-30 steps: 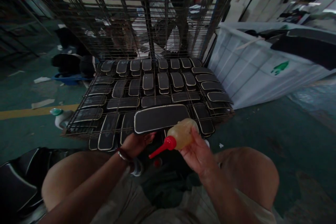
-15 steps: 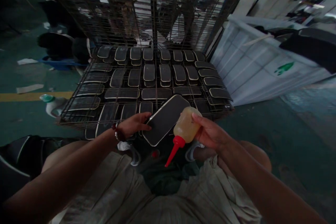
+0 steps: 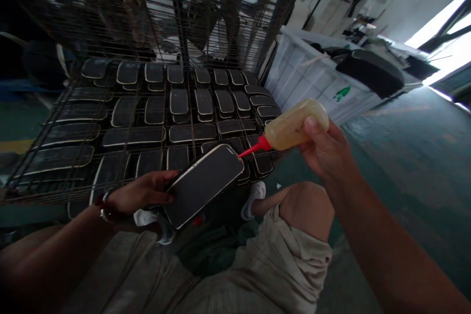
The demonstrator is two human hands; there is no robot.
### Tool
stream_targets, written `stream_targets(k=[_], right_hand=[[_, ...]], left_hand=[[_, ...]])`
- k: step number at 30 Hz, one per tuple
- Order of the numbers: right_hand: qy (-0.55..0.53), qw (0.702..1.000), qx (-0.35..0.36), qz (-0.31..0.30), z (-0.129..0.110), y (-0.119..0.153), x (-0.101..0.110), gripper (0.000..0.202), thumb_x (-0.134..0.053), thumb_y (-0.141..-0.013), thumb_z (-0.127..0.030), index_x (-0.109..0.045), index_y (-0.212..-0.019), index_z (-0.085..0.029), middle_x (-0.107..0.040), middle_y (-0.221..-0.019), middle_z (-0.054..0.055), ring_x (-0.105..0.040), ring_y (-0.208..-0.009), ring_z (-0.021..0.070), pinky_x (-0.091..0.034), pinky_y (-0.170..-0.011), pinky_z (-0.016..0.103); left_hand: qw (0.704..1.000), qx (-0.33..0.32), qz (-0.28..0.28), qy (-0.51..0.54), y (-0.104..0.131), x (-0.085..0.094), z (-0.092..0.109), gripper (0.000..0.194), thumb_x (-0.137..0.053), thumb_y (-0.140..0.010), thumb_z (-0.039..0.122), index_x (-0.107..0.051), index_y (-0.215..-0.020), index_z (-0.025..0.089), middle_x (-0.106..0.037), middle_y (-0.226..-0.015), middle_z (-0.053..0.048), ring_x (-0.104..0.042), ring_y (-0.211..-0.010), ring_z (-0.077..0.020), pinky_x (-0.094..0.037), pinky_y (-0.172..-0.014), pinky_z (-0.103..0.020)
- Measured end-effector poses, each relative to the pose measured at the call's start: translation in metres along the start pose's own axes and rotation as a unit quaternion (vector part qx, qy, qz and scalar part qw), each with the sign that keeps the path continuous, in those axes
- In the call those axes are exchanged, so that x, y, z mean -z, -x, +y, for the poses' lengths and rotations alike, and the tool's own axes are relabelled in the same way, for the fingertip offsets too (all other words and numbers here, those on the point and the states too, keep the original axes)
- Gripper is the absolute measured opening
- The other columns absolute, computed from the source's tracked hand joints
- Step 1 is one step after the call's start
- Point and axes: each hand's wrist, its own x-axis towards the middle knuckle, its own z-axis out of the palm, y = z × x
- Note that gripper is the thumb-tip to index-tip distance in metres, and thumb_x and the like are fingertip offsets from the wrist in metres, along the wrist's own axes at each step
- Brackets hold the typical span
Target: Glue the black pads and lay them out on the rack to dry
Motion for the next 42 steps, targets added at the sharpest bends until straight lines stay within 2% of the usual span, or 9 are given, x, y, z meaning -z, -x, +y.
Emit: stream_targets(k=[4, 7, 13, 18, 22, 27, 37, 42], right_hand=[[0.045, 0.997, -0.001, -0.058, -0.006, 0.004, -0.003, 0.032, -0.080, -0.066, -0.034, -0.067, -0.093, -0.024, -0.065, -0.093, 0.001, -0.061, -0.087, 0.0186, -0.054, -0.074, 0.031], [0.056, 0.997, 0.003, -0.060, -0.003, 0.009, 0.000, 0.035, -0.078, -0.068, -0.034, -0.066, -0.100, -0.024, -0.065, -0.093, 0.002, -0.061, -0.090, 0.0203, -0.054, -0.075, 0.032], [0.034, 0.999, 0.010, -0.014, 0.012, 0.019, 0.007, 0.026, -0.077, -0.071, -0.035, -0.067, -0.093, -0.024, -0.064, -0.094, 0.000, -0.061, -0.084, 0.0166, -0.056, -0.070, 0.027], [0.010, 0.997, 0.056, 0.051, 0.023, 0.023, 0.005, 0.021, -0.075, -0.074, -0.031, -0.068, -0.092, -0.023, -0.065, -0.088, -0.001, -0.061, -0.084, 0.0151, -0.056, -0.074, 0.027], [0.024, 0.996, 0.056, 0.059, 0.026, 0.024, 0.006, 0.018, -0.074, -0.074, -0.028, -0.068, -0.090, -0.022, -0.064, -0.084, -0.001, -0.061, -0.078, 0.0126, -0.055, -0.074, 0.024], [0.002, 0.994, 0.069, 0.085, 0.030, 0.026, 0.006, 0.020, -0.074, -0.074, -0.027, -0.067, -0.091, -0.021, -0.065, -0.089, 0.000, -0.062, -0.084, 0.0162, -0.056, -0.077, 0.029], [-0.014, 0.984, 0.066, 0.165, 0.048, 0.044, -0.004, 0.016, -0.074, -0.074, -0.026, -0.068, -0.088, -0.022, -0.065, -0.090, -0.001, -0.062, -0.089, 0.0157, -0.054, -0.081, 0.029], [-0.009, 0.986, 0.056, 0.154, 0.054, 0.057, -0.014, 0.012, -0.070, -0.078, -0.027, -0.068, -0.090, -0.025, -0.064, -0.093, -0.001, -0.061, -0.091, 0.0160, -0.053, -0.084, 0.030]], left_hand=[[1.000, 0.002, -0.019, -0.005, -0.001, 0.000, -0.001, 0.046, -0.065, -0.071, 0.008, -0.060, -0.116, 0.016, -0.068, -0.107, -0.010, -0.066, -0.090, -0.0223, -0.052, -0.077, -0.031], [1.000, 0.003, -0.015, -0.003, -0.001, 0.000, -0.001, 0.044, -0.065, -0.070, 0.006, -0.062, -0.113, 0.016, -0.069, -0.104, -0.010, -0.067, -0.088, -0.0223, -0.053, -0.076, -0.031], [1.000, 0.000, 0.007, 0.028, -0.002, 0.001, -0.003, 0.041, -0.067, -0.068, 0.004, -0.065, -0.107, 0.017, -0.070, -0.099, -0.008, -0.067, -0.084, -0.0206, -0.053, -0.074, -0.030], [0.999, -0.005, 0.020, 0.050, -0.003, 0.003, -0.005, 0.040, -0.068, -0.068, 0.005, -0.064, -0.106, 0.017, -0.070, -0.099, -0.009, -0.067, -0.084, -0.0211, -0.054, -0.074, -0.031], [0.998, -0.005, 0.026, 0.063, -0.004, 0.002, -0.004, 0.037, -0.068, -0.067, 0.003, -0.065, -0.102, 0.016, -0.070, -0.097, -0.009, -0.068, -0.081, -0.0203, -0.055, -0.072, -0.030], [0.996, -0.008, 0.033, 0.082, -0.006, 0.001, -0.003, 0.039, -0.069, -0.065, 0.002, -0.065, -0.102, 0.015, -0.071, -0.097, -0.009, -0.068, -0.082, -0.0215, -0.055, -0.073, -0.032], [0.993, -0.018, 0.053, 0.102, -0.008, -0.001, -0.001, 0.039, -0.071, -0.063, 0.003, -0.065, -0.100, 0.014, -0.071, -0.094, -0.009, -0.068, -0.077, -0.0201, -0.055, -0.069, -0.030], [0.993, -0.020, 0.057, 0.105, -0.009, -0.004, 0.002, 0.041, -0.072, -0.062, 0.003, -0.065, -0.102, 0.013, -0.071, -0.093, -0.010, -0.068, -0.077, -0.0204, -0.055, -0.070, -0.029]])
